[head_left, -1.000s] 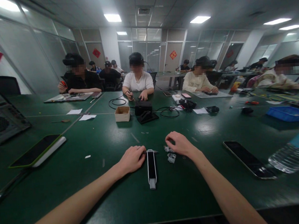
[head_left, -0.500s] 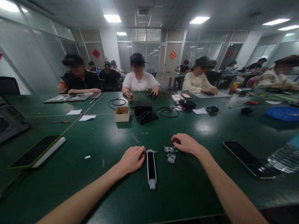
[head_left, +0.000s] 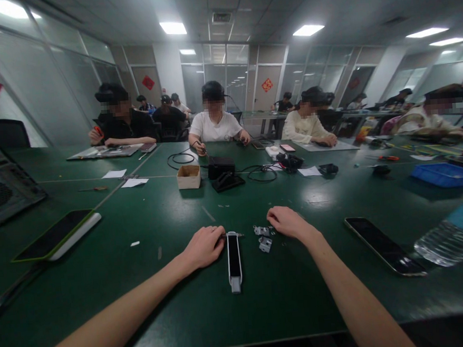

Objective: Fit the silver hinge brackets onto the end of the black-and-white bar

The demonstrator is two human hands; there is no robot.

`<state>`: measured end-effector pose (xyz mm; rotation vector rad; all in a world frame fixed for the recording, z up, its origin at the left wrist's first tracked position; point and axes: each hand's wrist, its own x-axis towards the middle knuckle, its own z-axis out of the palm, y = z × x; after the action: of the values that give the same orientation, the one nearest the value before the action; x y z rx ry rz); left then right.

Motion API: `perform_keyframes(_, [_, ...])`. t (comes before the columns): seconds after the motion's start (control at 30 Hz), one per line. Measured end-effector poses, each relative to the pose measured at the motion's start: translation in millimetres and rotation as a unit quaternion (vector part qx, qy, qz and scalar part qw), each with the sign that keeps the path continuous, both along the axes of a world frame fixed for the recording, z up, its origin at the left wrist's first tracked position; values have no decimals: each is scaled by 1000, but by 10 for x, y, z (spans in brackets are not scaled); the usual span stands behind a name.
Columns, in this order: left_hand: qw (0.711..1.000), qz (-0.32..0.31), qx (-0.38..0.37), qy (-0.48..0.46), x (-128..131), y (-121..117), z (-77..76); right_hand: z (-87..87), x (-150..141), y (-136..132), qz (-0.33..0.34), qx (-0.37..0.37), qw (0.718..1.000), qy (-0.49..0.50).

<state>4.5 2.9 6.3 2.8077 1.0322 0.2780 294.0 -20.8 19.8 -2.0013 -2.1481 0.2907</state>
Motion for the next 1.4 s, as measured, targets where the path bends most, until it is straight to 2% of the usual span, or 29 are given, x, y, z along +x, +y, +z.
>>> perform_keyframes(0.33, [1000, -1, 13, 4, 10, 13, -37, 42, 2, -17, 4, -22, 1000, -10])
perform_keyframes(0.7, [1000, 4, -5, 4, 0, 3, -12, -4, 46, -18, 20, -46, 997, 51])
perform_keyframes(0.97, [1000, 6, -9, 3, 2, -2, 3, 58, 63, -42, 23, -64, 996, 53])
perform_keyframes(1.23, [1000, 1, 5, 1, -1, 3, -17, 19, 115, -31, 31, -79, 993, 80])
perform_keyframes(1.4, [1000, 4, 7, 3, 0, 9, -31, 53, 81, -58, 36, -84, 991, 101])
